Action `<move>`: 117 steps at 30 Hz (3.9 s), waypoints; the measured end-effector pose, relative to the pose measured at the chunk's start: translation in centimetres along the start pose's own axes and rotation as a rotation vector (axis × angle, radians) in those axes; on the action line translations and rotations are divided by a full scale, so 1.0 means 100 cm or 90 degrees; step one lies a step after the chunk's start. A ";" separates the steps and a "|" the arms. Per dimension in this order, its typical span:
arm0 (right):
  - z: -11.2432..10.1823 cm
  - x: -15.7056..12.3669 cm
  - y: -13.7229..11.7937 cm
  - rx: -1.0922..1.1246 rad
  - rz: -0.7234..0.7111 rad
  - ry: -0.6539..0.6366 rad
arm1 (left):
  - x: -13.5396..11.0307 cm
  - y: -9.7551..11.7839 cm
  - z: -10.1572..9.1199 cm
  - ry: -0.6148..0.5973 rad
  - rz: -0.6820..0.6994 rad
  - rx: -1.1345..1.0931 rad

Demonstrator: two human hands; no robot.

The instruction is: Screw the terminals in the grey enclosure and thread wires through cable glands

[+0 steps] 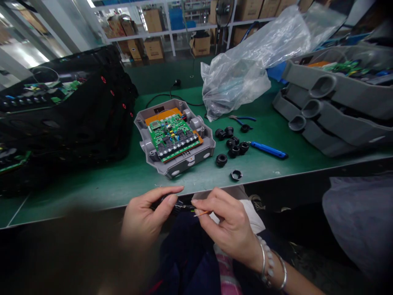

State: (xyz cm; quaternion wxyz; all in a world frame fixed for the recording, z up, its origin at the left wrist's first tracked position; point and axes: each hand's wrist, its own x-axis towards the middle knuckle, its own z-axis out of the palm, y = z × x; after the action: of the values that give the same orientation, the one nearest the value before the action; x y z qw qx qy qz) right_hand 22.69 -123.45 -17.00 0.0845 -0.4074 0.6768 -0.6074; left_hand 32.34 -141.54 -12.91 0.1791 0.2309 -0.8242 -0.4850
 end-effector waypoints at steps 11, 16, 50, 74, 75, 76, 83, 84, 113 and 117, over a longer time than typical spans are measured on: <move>-0.009 0.007 -0.003 0.120 0.181 -0.032 | -0.002 -0.007 0.008 0.029 0.199 -0.015; -0.008 0.007 -0.008 0.162 0.242 -0.035 | -0.006 -0.014 0.013 0.001 0.133 -0.079; -0.010 0.015 -0.009 0.308 0.376 -0.096 | -0.010 -0.030 0.030 -0.129 0.011 -0.391; -0.014 -0.007 0.013 0.257 0.238 -0.030 | -0.003 -0.025 0.034 -0.133 -0.006 -0.367; -0.013 -0.006 0.014 0.250 0.228 -0.007 | -0.003 -0.026 0.036 -0.131 -0.018 -0.388; -0.013 -0.006 0.014 0.242 0.220 0.012 | -0.003 -0.028 0.038 -0.130 -0.029 -0.406; -0.016 0.002 0.008 0.233 0.192 -0.019 | -0.009 -0.045 0.045 -0.123 -0.095 -0.454; -0.016 0.002 0.007 0.222 0.190 -0.017 | -0.009 -0.045 0.045 -0.126 -0.095 -0.459; 0.009 -0.033 0.043 0.130 0.160 0.105 | -0.010 -0.029 0.064 -0.150 -0.111 -0.455; 0.000 -0.050 0.060 0.172 0.265 -0.088 | -0.010 -0.034 0.067 -0.093 -0.134 -0.424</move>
State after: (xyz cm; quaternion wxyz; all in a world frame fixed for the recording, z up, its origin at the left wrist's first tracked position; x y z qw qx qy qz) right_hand 23.28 -120.59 -24.28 0.3076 -0.2849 0.6512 -0.6326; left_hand 30.36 -137.65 -19.15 0.1340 0.2084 -0.6030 -0.7583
